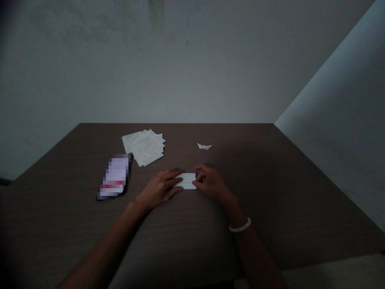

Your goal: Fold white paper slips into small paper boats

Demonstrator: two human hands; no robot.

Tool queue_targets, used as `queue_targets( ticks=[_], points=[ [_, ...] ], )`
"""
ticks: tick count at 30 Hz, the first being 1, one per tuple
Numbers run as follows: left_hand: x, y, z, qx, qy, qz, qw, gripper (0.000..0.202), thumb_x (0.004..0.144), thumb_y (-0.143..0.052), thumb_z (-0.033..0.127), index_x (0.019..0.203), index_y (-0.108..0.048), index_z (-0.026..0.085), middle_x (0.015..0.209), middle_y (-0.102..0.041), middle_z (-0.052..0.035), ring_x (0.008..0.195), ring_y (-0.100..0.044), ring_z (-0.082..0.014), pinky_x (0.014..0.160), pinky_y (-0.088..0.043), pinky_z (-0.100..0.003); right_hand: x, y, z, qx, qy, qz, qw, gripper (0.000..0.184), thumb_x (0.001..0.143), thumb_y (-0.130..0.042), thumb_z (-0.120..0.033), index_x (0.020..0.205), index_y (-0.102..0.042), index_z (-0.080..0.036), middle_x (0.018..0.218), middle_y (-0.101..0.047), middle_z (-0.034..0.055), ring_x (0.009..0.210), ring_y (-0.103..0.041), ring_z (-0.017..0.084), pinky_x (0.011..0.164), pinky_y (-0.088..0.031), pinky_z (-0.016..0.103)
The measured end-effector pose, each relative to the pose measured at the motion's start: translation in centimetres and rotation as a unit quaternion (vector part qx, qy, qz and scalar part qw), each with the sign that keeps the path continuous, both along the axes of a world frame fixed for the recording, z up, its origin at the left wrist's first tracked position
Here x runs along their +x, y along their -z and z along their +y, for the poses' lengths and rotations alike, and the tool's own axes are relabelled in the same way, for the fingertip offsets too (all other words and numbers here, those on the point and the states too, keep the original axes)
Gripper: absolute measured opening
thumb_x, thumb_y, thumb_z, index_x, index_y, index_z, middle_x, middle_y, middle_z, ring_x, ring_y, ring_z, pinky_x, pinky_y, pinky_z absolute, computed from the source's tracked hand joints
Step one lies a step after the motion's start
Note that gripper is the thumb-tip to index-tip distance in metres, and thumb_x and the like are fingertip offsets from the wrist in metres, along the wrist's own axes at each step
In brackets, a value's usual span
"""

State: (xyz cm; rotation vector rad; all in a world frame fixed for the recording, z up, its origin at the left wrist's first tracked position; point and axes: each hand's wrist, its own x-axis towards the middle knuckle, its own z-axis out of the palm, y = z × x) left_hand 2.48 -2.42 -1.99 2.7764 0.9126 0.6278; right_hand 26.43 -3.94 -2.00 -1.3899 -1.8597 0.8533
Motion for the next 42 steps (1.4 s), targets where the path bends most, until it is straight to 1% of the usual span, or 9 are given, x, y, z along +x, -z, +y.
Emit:
queue_targets(
  ticks=[5, 13, 20, 25, 29, 31, 36, 39, 42],
  points=[
    [0.0, -0.1, 0.0, -0.002, 0.003, 0.003, 1.0, 0.029, 0.093, -0.053, 0.039, 0.11, -0.066, 0.019, 0.129, -0.06, -0.0096, 0.12, -0.053, -0.0268, 0.097, -0.047, -0.046, 0.0, -0.2, -0.1, -0.012, -0.001, 0.003, 1.0, 0.037, 0.071, -0.071, -0.023, 0.105, -0.059, -0.019, 0.067, -0.068, -0.0032, 0.057, -0.06, 0.011, 0.057, -0.043, 0.022],
    [0.0, 0.1, 0.1, -0.001, 0.001, 0.015, 1.0, 0.03, 0.092, -0.053, 0.039, 0.109, -0.065, 0.018, 0.129, -0.06, -0.0098, 0.12, -0.053, -0.0268, 0.098, -0.046, -0.045, 0.0, 0.1, 0.0, -0.015, -0.007, -0.001, 1.0, 0.037, 0.07, -0.072, -0.02, 0.104, -0.059, -0.019, 0.066, -0.067, -0.0041, 0.057, -0.06, 0.011, 0.056, -0.043, 0.021],
    [0.0, 0.3, 0.1, 0.006, -0.002, 0.006, 1.0, 0.031, 0.093, -0.052, 0.04, 0.108, -0.066, 0.017, 0.129, -0.06, -0.01, 0.119, -0.053, -0.0281, 0.097, -0.046, -0.045, 0.1, 0.3, 0.0, -0.003, -0.014, -0.009, 1.0, 0.038, 0.07, -0.072, -0.021, 0.105, -0.06, -0.019, 0.066, -0.066, -0.0043, 0.056, -0.058, 0.011, 0.055, -0.042, 0.021],
    [0.1, 0.5, 0.3, -0.009, 0.004, -0.018, 1.0, 0.028, 0.09, -0.057, 0.038, 0.108, -0.066, 0.018, 0.127, -0.062, -0.009, 0.118, -0.055, -0.0273, 0.096, -0.045, -0.045, 0.1, 0.3, 0.1, 0.053, 0.009, -0.043, 0.998, 0.031, 0.069, -0.076, -0.024, 0.098, -0.065, -0.021, 0.072, -0.062, -0.0032, 0.059, -0.053, 0.01, 0.057, -0.04, 0.022],
    [0.2, 0.4, 0.3, -0.036, 0.013, -0.039, 0.998, 0.027, 0.089, -0.06, 0.034, 0.11, -0.065, 0.019, 0.125, -0.063, -0.0084, 0.118, -0.054, -0.0262, 0.097, -0.044, -0.044, -0.3, 0.1, 0.2, 0.092, 0.036, -0.066, 0.993, 0.021, 0.076, -0.072, -0.028, 0.095, -0.068, -0.02, 0.082, -0.065, 0.0015, 0.066, -0.054, 0.012, 0.061, -0.041, 0.024],
    [0.2, 0.4, 0.3, -0.05, 0.017, -0.044, 0.998, 0.028, 0.088, -0.061, 0.033, 0.113, -0.064, 0.019, 0.126, -0.063, -0.0078, 0.118, -0.054, -0.0257, 0.098, -0.043, -0.044, -0.6, 0.1, 0.1, 0.09, 0.032, -0.086, 0.992, 0.02, 0.077, -0.071, -0.028, 0.096, -0.069, -0.021, 0.085, -0.067, 0.0019, 0.068, -0.055, 0.013, 0.063, -0.042, 0.025],
    [0.3, 0.3, 0.2, -0.063, 0.005, -0.059, 0.996, 0.037, 0.088, -0.061, 0.033, 0.122, -0.059, 0.02, 0.128, -0.061, -0.0089, 0.121, -0.052, -0.026, 0.1, -0.041, -0.045, -1.0, -0.1, -0.3, 0.068, 0.021, -0.113, 0.991, 0.03, 0.073, -0.075, -0.027, 0.102, -0.07, -0.026, 0.084, -0.069, 0.001, 0.07, -0.058, 0.014, 0.064, -0.043, 0.026],
    [0.3, 0.3, 0.2, -0.068, -0.012, -0.07, 0.995, 0.048, 0.086, -0.063, 0.037, 0.13, -0.053, 0.019, 0.131, -0.059, -0.0101, 0.122, -0.05, -0.0271, 0.102, -0.04, -0.045, -1.1, -0.2, -0.5, 0.057, 0.017, -0.109, 0.992, 0.032, 0.071, -0.076, -0.027, 0.103, -0.071, -0.025, 0.083, -0.07, 0.0017, 0.07, -0.059, 0.015, 0.064, -0.044, 0.026],
    [0.3, 0.4, 0.3, -0.073, -0.029, -0.078, 0.994, 0.058, 0.083, -0.066, 0.041, 0.134, -0.049, 0.019, 0.133, -0.056, -0.0111, 0.123, -0.049, -0.0282, 0.104, -0.038, -0.046, -1.4, -0.2, -0.5, 0.042, 0.008, -0.086, 0.995, 0.031, 0.073, -0.075, -0.029, 0.103, -0.071, -0.024, 0.087, -0.071, 0.003, 0.07, -0.061, 0.016, 0.065, -0.046, 0.027]
  ],
)
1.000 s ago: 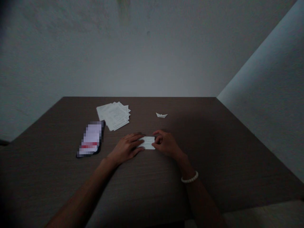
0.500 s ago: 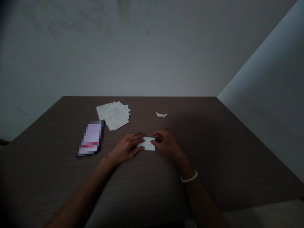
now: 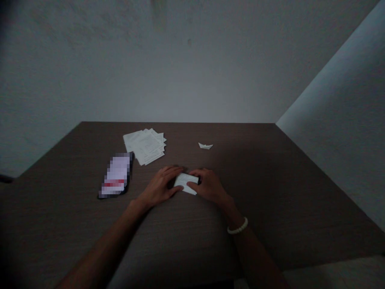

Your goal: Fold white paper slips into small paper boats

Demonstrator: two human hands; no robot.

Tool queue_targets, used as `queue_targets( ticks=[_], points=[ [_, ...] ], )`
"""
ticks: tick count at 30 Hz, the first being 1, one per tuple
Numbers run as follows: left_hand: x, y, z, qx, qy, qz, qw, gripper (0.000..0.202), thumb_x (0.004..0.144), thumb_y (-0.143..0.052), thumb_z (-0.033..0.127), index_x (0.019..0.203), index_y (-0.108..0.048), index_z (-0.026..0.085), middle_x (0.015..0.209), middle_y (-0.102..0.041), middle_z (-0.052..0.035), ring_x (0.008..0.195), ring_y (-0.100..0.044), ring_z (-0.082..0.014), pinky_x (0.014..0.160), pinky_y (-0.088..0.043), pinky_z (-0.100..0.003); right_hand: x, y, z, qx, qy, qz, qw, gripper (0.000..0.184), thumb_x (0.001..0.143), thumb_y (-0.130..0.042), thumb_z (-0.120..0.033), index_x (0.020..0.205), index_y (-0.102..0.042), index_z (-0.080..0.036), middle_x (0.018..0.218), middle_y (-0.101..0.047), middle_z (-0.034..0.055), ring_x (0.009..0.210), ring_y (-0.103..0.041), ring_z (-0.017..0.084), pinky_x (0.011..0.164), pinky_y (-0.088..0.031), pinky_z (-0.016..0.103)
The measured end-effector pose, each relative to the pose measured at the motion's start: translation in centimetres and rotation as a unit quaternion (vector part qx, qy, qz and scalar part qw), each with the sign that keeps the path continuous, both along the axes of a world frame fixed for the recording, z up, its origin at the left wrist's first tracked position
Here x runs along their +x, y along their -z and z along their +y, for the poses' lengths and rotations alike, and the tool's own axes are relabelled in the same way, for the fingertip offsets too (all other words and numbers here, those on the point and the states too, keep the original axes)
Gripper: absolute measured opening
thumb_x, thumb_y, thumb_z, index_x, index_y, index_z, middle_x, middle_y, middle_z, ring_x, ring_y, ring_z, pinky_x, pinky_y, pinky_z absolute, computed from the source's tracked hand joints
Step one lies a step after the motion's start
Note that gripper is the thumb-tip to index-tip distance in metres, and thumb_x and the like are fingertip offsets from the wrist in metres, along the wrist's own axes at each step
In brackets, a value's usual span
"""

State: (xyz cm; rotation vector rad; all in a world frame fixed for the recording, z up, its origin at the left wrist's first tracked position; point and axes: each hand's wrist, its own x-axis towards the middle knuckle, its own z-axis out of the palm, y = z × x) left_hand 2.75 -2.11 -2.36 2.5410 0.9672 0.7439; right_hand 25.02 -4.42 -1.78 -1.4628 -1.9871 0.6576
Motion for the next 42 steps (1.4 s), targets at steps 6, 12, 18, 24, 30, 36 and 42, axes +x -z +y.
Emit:
queue_targets(
  ticks=[6, 12, 18, 24, 30, 36, 42],
  points=[
    [0.0, 0.0, 0.1, -0.01, -0.024, 0.001, 1.0, 0.065, 0.08, -0.068, 0.047, 0.135, -0.047, 0.02, 0.134, -0.055, -0.0114, 0.122, -0.048, -0.0288, 0.104, -0.037, -0.045, -0.8, -0.4, -0.1, -0.026, -0.018, 0.087, 0.996, 0.021, 0.076, -0.069, -0.023, 0.097, -0.072, -0.021, 0.092, -0.074, 0.0028, 0.078, -0.068, 0.017, 0.072, -0.05, 0.028],
    [0.0, -0.2, 0.1, -0.032, -0.073, -0.036, 0.996, 0.057, 0.08, -0.068, 0.045, 0.129, -0.053, 0.02, 0.122, -0.061, -0.0105, 0.113, -0.054, -0.0271, 0.097, -0.042, -0.044, -1.0, -0.4, 0.2, -0.024, 0.036, 0.135, 0.99, 0.017, 0.075, -0.068, -0.025, 0.089, -0.071, -0.017, 0.084, -0.074, 0.0041, 0.071, -0.067, 0.017, 0.062, -0.05, 0.026],
    [0.3, -0.6, -0.2, -0.127, -0.159, -0.136, 0.97, 0.043, 0.079, -0.069, 0.041, 0.116, -0.065, 0.018, 0.098, -0.069, -0.0068, 0.088, -0.062, -0.0213, 0.079, -0.049, -0.034, -1.2, -0.4, 0.2, -0.041, 0.1, 0.213, 0.971, 0.022, 0.073, -0.069, -0.029, 0.09, -0.069, -0.015, 0.088, -0.074, 0.0068, 0.075, -0.069, 0.02, 0.063, -0.052, 0.028],
    [1.6, -1.2, -0.9, -0.237, -0.167, -0.253, 0.923, 0.035, 0.078, -0.068, 0.04, 0.102, -0.072, 0.016, 0.077, -0.07, -0.0025, 0.065, -0.06, -0.0147, 0.061, -0.047, -0.025, -1.9, -0.5, 0.1, -0.028, 0.117, 0.264, 0.957, 0.024, 0.074, -0.068, -0.033, 0.09, -0.068, -0.015, 0.086, -0.074, 0.0075, 0.073, -0.068, 0.02, 0.061, -0.053, 0.027],
    [2.0, -0.6, -0.8, -0.253, -0.203, -0.325, 0.889, 0.033, 0.075, -0.07, 0.037, 0.098, -0.074, 0.014, 0.076, -0.072, -0.0039, 0.064, -0.061, -0.0142, 0.059, -0.047, -0.024, -2.4, -0.1, -0.1, -0.062, 0.077, 0.295, 0.95, 0.029, 0.074, -0.07, -0.03, 0.099, -0.064, -0.016, 0.096, -0.074, 0.009, 0.08, -0.07, 0.02, 0.066, -0.055, 0.029],
    [1.8, -0.8, -0.9, -0.264, -0.182, -0.314, 0.894, 0.032, 0.075, -0.07, 0.037, 0.095, -0.076, 0.013, 0.072, -0.07, -0.0035, 0.061, -0.059, -0.0131, 0.057, -0.046, -0.023, -2.1, -0.6, -0.4, -0.049, 0.052, 0.266, 0.961, 0.039, 0.079, -0.066, -0.035, 0.113, -0.059, -0.016, 0.082, -0.073, 0.0046, 0.068, -0.067, 0.017, 0.057, -0.051, 0.025],
    [2.0, -1.8, -1.3, -0.282, -0.14, -0.286, 0.905, 0.028, 0.075, -0.071, 0.035, 0.093, -0.076, 0.014, 0.066, -0.067, -0.0019, 0.058, -0.056, -0.0121, 0.054, -0.043, -0.022, -2.0, -0.4, -0.6, 0.009, 0.056, 0.213, 0.975, 0.038, 0.084, -0.061, -0.036, 0.117, -0.059, -0.017, 0.066, -0.064, -0.0018, 0.055, -0.057, 0.011, 0.049, -0.044, 0.021]
  ],
)
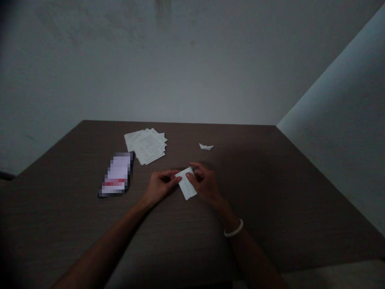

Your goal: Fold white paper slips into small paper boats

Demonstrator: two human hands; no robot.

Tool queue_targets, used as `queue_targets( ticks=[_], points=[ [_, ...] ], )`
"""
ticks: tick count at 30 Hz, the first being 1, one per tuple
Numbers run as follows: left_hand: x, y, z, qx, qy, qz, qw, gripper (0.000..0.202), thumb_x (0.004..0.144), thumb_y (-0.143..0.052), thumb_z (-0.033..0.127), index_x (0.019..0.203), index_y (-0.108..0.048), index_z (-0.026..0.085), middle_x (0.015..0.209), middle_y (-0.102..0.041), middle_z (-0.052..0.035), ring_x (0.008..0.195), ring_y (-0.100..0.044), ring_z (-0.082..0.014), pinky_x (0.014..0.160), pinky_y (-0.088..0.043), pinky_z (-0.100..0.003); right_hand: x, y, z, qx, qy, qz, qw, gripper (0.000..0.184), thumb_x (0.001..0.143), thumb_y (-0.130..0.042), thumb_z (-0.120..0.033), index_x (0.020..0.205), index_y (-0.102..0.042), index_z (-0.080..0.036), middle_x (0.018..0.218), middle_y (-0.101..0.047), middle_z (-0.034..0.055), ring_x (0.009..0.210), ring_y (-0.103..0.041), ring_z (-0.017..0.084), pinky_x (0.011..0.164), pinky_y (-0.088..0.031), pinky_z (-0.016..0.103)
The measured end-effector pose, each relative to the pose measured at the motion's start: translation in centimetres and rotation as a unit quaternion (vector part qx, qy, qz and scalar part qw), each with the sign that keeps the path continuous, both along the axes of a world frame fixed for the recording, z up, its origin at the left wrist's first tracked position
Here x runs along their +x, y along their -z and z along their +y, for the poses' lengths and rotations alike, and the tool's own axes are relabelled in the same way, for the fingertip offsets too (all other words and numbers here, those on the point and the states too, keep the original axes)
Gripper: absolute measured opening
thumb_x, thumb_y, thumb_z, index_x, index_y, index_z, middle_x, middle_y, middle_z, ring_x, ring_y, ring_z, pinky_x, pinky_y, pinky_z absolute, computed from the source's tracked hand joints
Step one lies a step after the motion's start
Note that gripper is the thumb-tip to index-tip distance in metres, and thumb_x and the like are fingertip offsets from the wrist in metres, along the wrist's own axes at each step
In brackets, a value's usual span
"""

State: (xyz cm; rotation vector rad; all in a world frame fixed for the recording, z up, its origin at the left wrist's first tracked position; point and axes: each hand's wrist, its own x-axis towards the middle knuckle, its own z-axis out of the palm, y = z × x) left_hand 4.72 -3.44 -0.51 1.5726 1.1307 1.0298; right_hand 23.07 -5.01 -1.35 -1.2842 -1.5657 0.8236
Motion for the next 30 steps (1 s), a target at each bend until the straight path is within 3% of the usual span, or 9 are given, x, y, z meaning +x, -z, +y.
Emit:
queue_targets(
  ticks=[7, 14, 20, 30],
  points=[
    [0.4, 1.0, 0.0, -0.005, -0.048, -0.029, 0.998, 0.029, 0.075, -0.071, 0.037, 0.092, -0.075, 0.014, 0.069, -0.069, -0.0023, 0.06, -0.059, -0.013, 0.056, -0.047, -0.023, -0.6, 0.4, -0.1, 0.003, 0.028, 0.01, 1.0, 0.032, 0.084, -0.061, -0.038, 0.111, -0.061, -0.02, 0.071, -0.067, 0.0015, 0.058, -0.062, 0.014, 0.051, -0.049, 0.024],
    [0.9, 1.2, -0.2, -0.028, -0.082, -0.035, 0.996, 0.03, 0.072, -0.075, 0.037, 0.088, -0.075, 0.012, 0.071, -0.073, -0.0045, 0.063, -0.064, -0.0155, 0.059, -0.05, -0.025, -0.8, 0.2, -0.2, 0.04, 0.072, -0.007, 0.997, 0.032, 0.084, -0.062, -0.036, 0.11, -0.062, -0.018, 0.066, -0.064, -0.0005, 0.052, -0.058, 0.012, 0.046, -0.044, 0.021],
    [1.1, 1.3, -0.5, -0.027, -0.055, -0.042, 0.997, 0.027, 0.076, -0.072, 0.038, 0.087, -0.076, 0.014, 0.079, -0.075, -0.0064, 0.068, -0.068, -0.0185, 0.059, -0.052, -0.026, -0.8, 0.1, -0.2, 0.046, 0.077, -0.028, 0.996, 0.032, 0.083, -0.062, -0.035, 0.11, -0.062, -0.019, 0.064, -0.063, -0.0015, 0.049, -0.055, 0.011, 0.045, -0.042, 0.02],
    [1.1, 1.6, -0.3, -0.015, -0.074, -0.036, 0.996, 0.025, 0.075, -0.073, 0.037, 0.085, -0.076, 0.014, 0.077, -0.075, -0.0057, 0.067, -0.068, -0.0179, 0.059, -0.052, -0.025, -0.8, 0.2, -0.2, 0.047, 0.075, -0.019, 0.996, 0.032, 0.082, -0.064, -0.035, 0.11, -0.063, -0.019, 0.065, -0.062, -0.0017, 0.049, -0.053, 0.011, 0.045, -0.04, 0.021]
  ],
)
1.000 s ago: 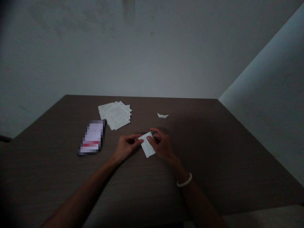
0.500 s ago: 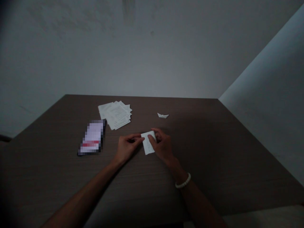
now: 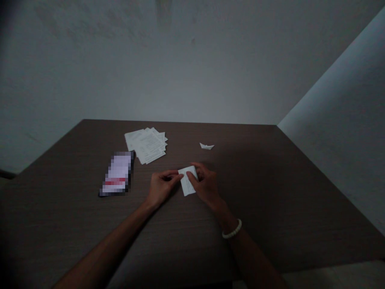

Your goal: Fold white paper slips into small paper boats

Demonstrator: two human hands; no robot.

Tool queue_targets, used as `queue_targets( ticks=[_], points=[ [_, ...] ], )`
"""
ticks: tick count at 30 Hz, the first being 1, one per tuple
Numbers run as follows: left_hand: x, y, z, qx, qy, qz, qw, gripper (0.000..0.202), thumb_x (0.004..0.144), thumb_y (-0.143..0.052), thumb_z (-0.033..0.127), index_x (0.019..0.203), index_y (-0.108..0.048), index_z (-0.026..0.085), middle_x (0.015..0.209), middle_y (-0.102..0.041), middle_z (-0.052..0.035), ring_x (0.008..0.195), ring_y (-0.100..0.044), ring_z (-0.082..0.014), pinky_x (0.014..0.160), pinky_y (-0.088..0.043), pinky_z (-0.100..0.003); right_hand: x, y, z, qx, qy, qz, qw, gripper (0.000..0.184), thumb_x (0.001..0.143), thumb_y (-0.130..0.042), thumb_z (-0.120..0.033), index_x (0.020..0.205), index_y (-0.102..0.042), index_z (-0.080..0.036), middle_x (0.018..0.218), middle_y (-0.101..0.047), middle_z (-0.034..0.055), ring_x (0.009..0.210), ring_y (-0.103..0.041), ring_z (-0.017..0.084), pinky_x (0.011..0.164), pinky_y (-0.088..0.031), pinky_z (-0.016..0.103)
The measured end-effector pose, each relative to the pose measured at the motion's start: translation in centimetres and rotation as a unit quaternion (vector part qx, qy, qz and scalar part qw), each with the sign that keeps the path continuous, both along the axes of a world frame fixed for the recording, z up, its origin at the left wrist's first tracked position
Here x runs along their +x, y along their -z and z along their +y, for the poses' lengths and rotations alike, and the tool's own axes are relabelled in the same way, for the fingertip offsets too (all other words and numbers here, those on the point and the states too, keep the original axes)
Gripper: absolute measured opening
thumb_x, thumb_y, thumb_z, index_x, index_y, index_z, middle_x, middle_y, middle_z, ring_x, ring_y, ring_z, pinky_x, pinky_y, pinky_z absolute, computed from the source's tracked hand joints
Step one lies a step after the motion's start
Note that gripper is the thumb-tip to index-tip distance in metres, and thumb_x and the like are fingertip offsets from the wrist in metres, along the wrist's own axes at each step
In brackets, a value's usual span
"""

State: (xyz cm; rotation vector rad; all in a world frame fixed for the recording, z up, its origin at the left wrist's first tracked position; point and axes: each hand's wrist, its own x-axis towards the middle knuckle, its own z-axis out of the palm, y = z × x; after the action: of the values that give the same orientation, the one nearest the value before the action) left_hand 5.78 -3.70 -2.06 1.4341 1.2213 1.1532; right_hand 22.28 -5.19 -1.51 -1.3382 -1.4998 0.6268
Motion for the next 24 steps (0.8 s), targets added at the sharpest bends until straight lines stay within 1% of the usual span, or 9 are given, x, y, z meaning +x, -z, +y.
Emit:
queue_targets(
  ticks=[4, 7, 11, 15, 20, 24],
  points=[
    [0.0, -0.08, -0.03, -0.001, -0.002, 0.001, 1.0, 0.024, 0.075, -0.073, 0.037, 0.083, -0.076, 0.014, 0.077, -0.075, -0.0056, 0.066, -0.067, -0.0177, 0.058, -0.051, -0.025, 0.02, 0.05, 0.03, 0.005, 0.002, -0.011, 1.0, 0.033, 0.081, -0.065, -0.034, 0.111, -0.062, -0.019, 0.063, -0.061, -0.0025, 0.048, -0.051, 0.01, 0.045, -0.039, 0.02],
    [0.02, -0.17, -0.06, -0.011, -0.004, -0.002, 1.0, 0.025, 0.074, -0.074, 0.037, 0.085, -0.076, 0.014, 0.078, -0.075, -0.0057, 0.068, -0.068, -0.0183, 0.059, -0.051, -0.026, -0.01, 0.08, -0.01, 0.0, -0.001, 0.001, 1.0, 0.034, 0.082, -0.065, -0.035, 0.112, -0.062, -0.019, 0.066, -0.063, -0.0015, 0.05, -0.053, 0.01, 0.046, -0.041, 0.02],
    [0.06, -0.16, -0.03, -0.026, -0.004, -0.007, 1.0, 0.028, 0.073, -0.074, 0.037, 0.087, -0.075, 0.013, 0.079, -0.075, -0.0067, 0.07, -0.068, -0.019, 0.061, -0.052, -0.027, 0.0, 0.05, -0.06, -0.004, -0.003, 0.008, 1.0, 0.034, 0.081, -0.065, -0.034, 0.112, -0.062, -0.019, 0.066, -0.063, -0.0011, 0.05, -0.053, 0.01, 0.045, -0.042, 0.02],
    [0.0, -0.07, 0.01, -0.024, 0.004, -0.006, 1.0, 0.029, 0.074, -0.073, 0.039, 0.087, -0.075, 0.013, 0.08, -0.075, -0.0069, 0.07, -0.067, -0.019, 0.061, -0.051, -0.026, 0.08, 0.07, -0.01, 0.0, -0.003, 0.0, 1.0, 0.034, 0.081, -0.065, -0.034, 0.112, -0.063, -0.019, 0.065, -0.062, -0.0018, 0.051, -0.054, 0.01, 0.046, -0.042, 0.02],
    [-0.11, -0.06, 0.0, -0.021, 0.009, 0.004, 1.0, 0.03, 0.075, -0.071, 0.039, 0.09, -0.075, 0.013, 0.084, -0.075, -0.0081, 0.074, -0.068, -0.0202, 0.064, -0.052, -0.028, 0.07, 0.2, 0.1, 0.01, -0.004, 0.014, 1.0, 0.033, 0.08, -0.066, -0.032, 0.111, -0.063, -0.019, 0.067, -0.064, -0.0015, 0.051, -0.056, 0.01, 0.045, -0.042, 0.019],
    [-0.07, 0.04, -0.02, -0.01, 0.0, 0.006, 1.0, 0.029, 0.075, -0.072, 0.038, 0.089, -0.075, 0.013, 0.083, -0.075, -0.0074, 0.072, -0.068, -0.0193, 0.063, -0.051, -0.026, 0.04, 0.04, 0.01, 0.013, -0.002, 0.005, 1.0, 0.032, 0.08, -0.067, -0.03, 0.11, -0.063, -0.019, 0.064, -0.062, -0.0027, 0.048, -0.053, 0.009, 0.044, -0.04, 0.018]
  ],
)
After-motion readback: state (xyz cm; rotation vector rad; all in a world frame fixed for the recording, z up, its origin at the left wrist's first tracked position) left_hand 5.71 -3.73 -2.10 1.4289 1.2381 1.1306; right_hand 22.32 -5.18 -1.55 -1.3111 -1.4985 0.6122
